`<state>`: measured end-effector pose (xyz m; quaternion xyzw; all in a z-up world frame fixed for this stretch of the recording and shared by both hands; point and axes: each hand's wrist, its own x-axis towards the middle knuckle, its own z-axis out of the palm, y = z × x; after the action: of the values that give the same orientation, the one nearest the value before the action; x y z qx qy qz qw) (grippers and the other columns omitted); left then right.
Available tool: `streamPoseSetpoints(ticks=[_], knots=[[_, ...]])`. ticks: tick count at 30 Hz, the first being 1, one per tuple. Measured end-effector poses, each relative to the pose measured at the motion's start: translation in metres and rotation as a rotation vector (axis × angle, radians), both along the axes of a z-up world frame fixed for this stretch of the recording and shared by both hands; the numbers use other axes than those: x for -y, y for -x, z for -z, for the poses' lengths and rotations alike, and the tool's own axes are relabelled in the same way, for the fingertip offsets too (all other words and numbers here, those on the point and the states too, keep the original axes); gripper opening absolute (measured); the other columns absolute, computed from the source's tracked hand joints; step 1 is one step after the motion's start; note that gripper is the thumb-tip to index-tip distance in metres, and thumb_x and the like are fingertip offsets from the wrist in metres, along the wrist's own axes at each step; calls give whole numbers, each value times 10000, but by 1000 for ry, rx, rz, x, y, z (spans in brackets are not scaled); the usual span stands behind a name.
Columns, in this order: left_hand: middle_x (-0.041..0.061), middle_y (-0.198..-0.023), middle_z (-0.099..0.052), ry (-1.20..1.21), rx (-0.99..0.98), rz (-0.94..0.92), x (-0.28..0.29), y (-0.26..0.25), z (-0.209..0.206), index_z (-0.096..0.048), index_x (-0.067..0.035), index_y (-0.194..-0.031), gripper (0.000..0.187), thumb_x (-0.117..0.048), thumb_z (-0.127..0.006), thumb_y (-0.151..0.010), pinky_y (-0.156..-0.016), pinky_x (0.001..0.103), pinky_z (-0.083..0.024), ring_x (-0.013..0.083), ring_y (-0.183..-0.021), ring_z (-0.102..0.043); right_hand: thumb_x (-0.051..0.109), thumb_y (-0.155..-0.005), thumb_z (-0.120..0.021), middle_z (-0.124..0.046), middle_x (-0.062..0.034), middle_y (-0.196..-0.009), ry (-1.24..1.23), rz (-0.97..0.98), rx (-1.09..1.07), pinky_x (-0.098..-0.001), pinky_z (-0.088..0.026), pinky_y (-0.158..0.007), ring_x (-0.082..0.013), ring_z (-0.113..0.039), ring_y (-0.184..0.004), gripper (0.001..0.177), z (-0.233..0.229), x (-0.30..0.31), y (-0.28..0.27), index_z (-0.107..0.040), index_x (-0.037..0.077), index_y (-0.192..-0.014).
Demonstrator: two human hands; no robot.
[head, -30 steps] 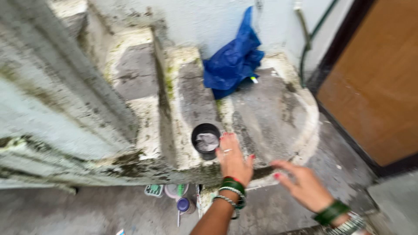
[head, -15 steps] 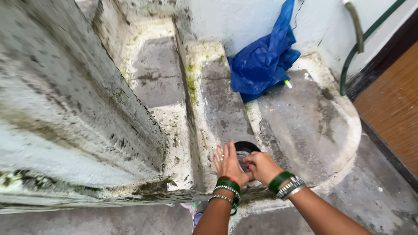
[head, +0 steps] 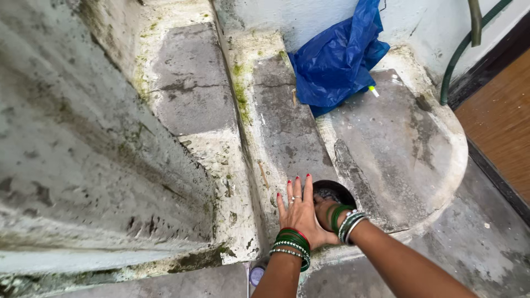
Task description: The person removes a toothbrush holder, toothpaste tubes, and soap bars from a sink and places them on the floor. They then pick up a cloth and wipe the sink faucet and surrounding area.
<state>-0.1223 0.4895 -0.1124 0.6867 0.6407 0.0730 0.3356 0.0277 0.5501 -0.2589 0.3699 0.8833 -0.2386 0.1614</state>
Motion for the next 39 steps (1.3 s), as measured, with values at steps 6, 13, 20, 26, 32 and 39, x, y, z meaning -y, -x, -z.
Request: streamPoseSetpoints(ticks=[6,13,20,26,32,39], knots=[[216,-1685,-94,-27,48,-37,0,-2,10,-2,-124,-1618,1669,-503,-1015,-347,-1230,559,26,368,-1576,6,272,-829,-705,-661,-237,-1207,105,228,8,-458,-526,-942,-387,-642,-1099,385,19,9,-10,-715,54,-1146],[219,-1677,-128,0,84,-63,5,-4,11,-27,-160,-1621,1650,-455,-1021,-338,-1238,564,18,360,-1577,-28,218,-845,-669,-724,-246,-1038,69,506,-84,-457,-593,-859,-366,-720,-983,272,-37,6,11,-756,26,-1017],[202,-1675,-162,24,54,-59,2,-5,10,-7,-167,-1625,1646,-388,-1011,-340,-1244,553,-5,358,-1575,-48,330,-889,-653,-727,-234,-1020,-31,703,-29,-493,-558,-910,-387,-699,-986,308,-119,26,26,-765,74,-1018],[201,-1680,-142,74,21,-60,-1,-6,3,32,-194,-1630,1694,-395,-1027,-324,-1243,555,15,348,-1581,-23,212,-873,-668,-704,-256,-1098,45,634,-123,-493,-572,-891,-404,-688,-1046,428,-79,16,18,-596,24,-1250],[214,-1680,-114,129,-30,-52,-3,-8,3,77,-206,-1628,1724,-457,-1045,-343,-1238,555,34,350,-1578,7,237,-915,-645,-692,-232,-1191,218,407,-21,-447,-552,-963,-349,-683,-1118,375,-19,8,3,-650,47,-1239],[211,-1682,-122,136,-29,-51,-3,-7,3,74,-215,-1633,1719,-442,-1042,-345,-1241,549,21,343,-1578,-7,274,-898,-663,-696,-250,-1163,223,457,-19,-458,-554,-957,-374,-687,-1093,374,-2,9,-1,-696,44,-1191]])
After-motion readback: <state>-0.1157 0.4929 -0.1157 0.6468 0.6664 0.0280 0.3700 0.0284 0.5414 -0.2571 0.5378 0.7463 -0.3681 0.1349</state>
